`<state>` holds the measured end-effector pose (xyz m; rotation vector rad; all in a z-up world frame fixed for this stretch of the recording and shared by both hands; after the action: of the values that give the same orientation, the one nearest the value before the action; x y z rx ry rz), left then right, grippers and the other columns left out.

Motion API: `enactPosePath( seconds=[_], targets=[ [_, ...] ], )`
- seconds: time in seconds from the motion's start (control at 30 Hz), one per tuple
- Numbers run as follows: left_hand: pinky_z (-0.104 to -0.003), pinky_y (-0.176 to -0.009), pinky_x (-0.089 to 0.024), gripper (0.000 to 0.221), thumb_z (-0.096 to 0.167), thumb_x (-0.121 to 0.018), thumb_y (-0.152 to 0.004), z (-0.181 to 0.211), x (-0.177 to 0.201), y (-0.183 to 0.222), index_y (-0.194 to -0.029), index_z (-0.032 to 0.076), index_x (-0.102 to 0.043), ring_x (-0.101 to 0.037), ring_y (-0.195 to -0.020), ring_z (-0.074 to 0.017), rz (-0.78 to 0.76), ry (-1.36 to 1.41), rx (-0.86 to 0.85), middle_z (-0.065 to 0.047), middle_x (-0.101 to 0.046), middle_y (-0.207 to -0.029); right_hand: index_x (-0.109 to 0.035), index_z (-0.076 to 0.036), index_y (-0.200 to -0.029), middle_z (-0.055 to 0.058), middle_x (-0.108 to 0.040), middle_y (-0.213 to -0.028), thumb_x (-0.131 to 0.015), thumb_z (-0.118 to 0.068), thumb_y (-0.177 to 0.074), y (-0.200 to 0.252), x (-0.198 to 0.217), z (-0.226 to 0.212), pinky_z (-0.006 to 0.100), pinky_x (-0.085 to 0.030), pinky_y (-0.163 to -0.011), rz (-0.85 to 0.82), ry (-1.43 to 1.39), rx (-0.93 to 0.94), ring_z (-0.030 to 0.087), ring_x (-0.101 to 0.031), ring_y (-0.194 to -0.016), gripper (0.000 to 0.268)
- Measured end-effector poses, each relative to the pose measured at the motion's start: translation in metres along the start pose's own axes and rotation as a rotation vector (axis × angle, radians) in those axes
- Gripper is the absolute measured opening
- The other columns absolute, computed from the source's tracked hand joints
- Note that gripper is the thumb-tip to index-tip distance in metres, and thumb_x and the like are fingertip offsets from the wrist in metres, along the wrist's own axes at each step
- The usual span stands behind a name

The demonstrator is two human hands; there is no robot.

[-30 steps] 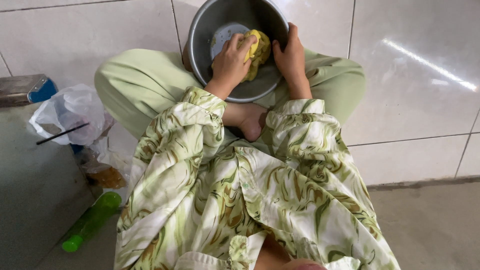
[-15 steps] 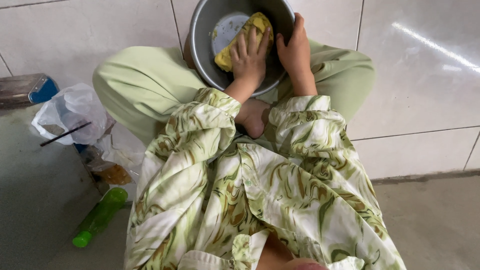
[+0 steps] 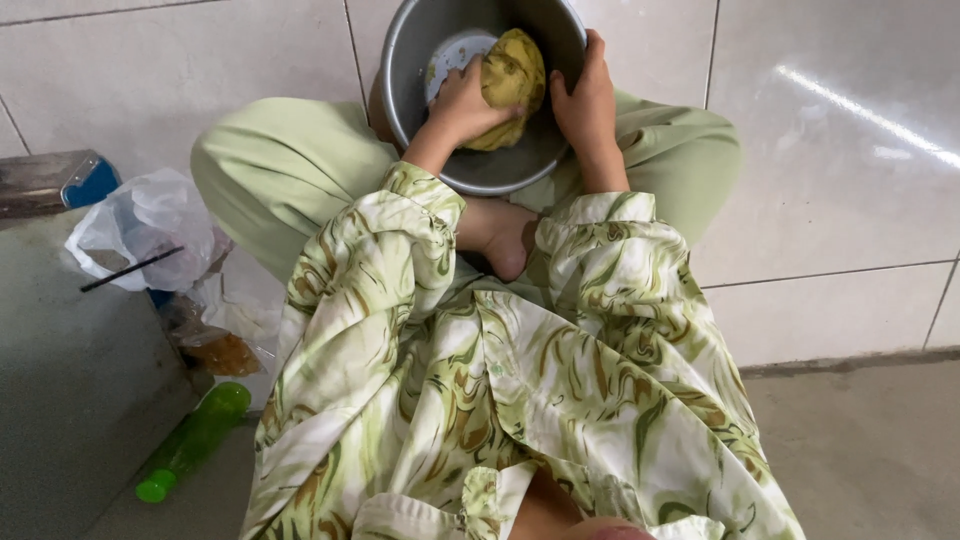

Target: Kneading a ball of yellow dough in a metal bowl while sitting on the floor.

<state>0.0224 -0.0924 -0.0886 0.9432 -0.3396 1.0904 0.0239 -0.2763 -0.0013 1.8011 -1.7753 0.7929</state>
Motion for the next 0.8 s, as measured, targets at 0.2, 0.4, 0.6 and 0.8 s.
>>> enactPosePath(
  seconds=[0.2,0.4,0.6,0.8],
  targets=[
    [-0.042,-0.073,-0.053,0.098,0.056,-0.084,-0.06,0.013,0.007,0.003,-0.122,-0.006,-0.039,-0.064,-0.087,-0.037,0.009,0.072,-0.009,-0.023,-0.058,-0.104,-0.031,-0.008,-0.13,0.023,-0.06,-0.113,-0.061,-0.002,-0.084,-0.001,0.008,-0.013,0.041,-0.052,-0.081,-0.02,-0.056,0.002,0.038,-0.063,-0.1,0.055],
    [-0.045,-0.062,-0.057,0.078,0.03,-0.089,-0.058,0.038,0.067,0.044,-0.112,0.008,-0.038,-0.057,-0.09,-0.0398,0.479,-0.123,-0.188,-0.017,-0.037,-0.113,-0.03,-0.007,-0.132,0.024,-0.061,-0.111,-0.063,-0.005,-0.086,0.001,0.007,-0.012,0.042,-0.052,-0.077,-0.006,-0.009,0.038,0.04,-0.064,-0.096,0.056],
    [-0.045,-0.07,-0.04,0.116,0.04,-0.089,-0.051,0.028,0.046,0.037,-0.142,0.022,-0.019,-0.051,-0.102,-0.0248,0.468,-0.605,-0.099,-0.006,-0.049,-0.127,-0.028,-0.005,-0.132,0.025,-0.057,-0.118,-0.061,-0.005,-0.088,0.001,0.004,-0.031,0.042,-0.051,-0.083,-0.08,-0.041,0.036,0.039,-0.062,-0.103,0.056],
    [-0.041,-0.078,-0.044,0.109,0.053,-0.082,-0.061,0.033,-0.004,0.01,-0.142,0.011,-0.023,-0.054,-0.104,-0.0305,0.438,-0.722,-0.115,-0.021,-0.045,-0.125,-0.025,-0.006,-0.134,0.025,-0.057,-0.119,-0.061,-0.002,-0.086,0.004,-0.001,-0.017,0.043,-0.05,-0.084,-0.069,-0.021,0.023,0.041,-0.061,-0.104,0.06]
  ],
)
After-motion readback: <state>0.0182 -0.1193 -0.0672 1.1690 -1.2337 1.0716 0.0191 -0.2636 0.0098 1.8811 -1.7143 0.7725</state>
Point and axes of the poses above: each hand's wrist, its own y-axis away from the middle knuckle, its own x-axis out of the back of the hand, z = x × y, the point moved 7 cm from there along -y, towards the middle knuckle
